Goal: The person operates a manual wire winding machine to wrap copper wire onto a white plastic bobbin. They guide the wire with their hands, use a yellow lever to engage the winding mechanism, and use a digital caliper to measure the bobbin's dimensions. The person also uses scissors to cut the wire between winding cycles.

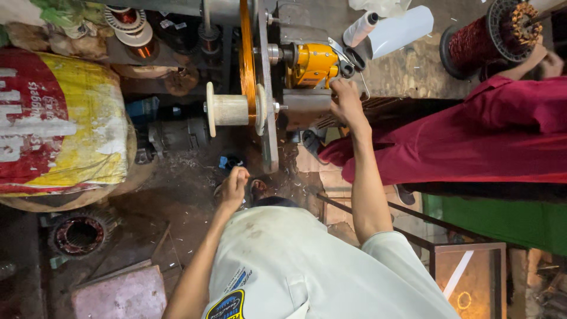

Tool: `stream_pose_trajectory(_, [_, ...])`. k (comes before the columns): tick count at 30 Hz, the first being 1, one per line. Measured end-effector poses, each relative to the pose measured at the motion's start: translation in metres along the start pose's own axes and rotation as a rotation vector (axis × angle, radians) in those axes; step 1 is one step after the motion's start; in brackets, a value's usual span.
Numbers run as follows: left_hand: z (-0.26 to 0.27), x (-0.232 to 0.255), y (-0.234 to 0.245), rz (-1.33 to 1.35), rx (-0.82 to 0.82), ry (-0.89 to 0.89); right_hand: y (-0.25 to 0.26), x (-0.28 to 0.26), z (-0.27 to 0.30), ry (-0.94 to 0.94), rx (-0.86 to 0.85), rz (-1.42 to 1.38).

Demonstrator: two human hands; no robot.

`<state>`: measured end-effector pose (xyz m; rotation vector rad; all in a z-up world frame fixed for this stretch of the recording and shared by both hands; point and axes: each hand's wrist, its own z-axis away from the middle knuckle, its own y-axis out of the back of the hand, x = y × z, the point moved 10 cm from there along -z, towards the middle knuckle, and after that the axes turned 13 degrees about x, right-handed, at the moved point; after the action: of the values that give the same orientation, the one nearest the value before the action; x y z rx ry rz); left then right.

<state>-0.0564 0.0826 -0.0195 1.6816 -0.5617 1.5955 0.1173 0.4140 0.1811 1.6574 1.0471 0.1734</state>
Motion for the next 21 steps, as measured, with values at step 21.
stream_pose_trajectory(21, [0.033, 0.023, -0.01, -0.301, -0.46, -0.234, -0.062, -0.244, 0.163, -0.68, -0.355, -1.086])
